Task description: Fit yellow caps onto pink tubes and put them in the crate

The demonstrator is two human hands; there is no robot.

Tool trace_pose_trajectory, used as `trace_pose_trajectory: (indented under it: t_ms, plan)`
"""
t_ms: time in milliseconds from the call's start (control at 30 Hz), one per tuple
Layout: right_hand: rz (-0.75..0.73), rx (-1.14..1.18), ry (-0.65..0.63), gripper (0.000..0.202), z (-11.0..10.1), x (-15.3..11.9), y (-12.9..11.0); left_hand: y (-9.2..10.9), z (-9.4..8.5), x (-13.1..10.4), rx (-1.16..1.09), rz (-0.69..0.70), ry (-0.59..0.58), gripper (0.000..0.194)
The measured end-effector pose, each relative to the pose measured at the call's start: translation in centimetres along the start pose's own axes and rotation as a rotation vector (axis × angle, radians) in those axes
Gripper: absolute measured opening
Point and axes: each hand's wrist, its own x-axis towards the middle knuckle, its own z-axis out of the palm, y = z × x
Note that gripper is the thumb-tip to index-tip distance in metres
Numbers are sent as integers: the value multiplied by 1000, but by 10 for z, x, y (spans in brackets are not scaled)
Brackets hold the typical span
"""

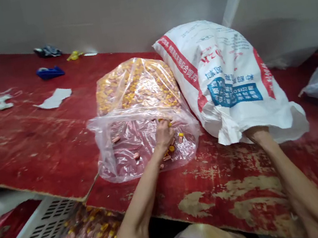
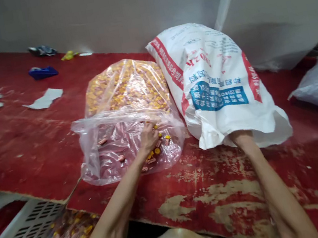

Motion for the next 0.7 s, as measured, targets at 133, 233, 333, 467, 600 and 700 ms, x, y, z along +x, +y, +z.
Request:
trace_pose_trajectory:
  t_ms: [133,233,333,467,600,700]
  plan:
    - [-17,126,-33,42,-15,-67,-1,15,-17,-54,-416,-22,74,30]
    - [-157,438,-119,40,-24,-110,-31,45,-13,-101,-791,-135,-89,32]
    - [-251,554,-206,34,-28,-133,-68,78,0,-138,-1034,-214,-246,31]
    - [-350,593,-189,30,-21,-139,-98,95,9,-162,-1105,-277,-258,20]
    - [-404,587,-171,28,-11,-138,-108,89,3,-169,-1167,-398,-167,26]
    - [-401,584,-159,29,-7,-139,-112,88,-1,-171,-1255,-470,-133,27]
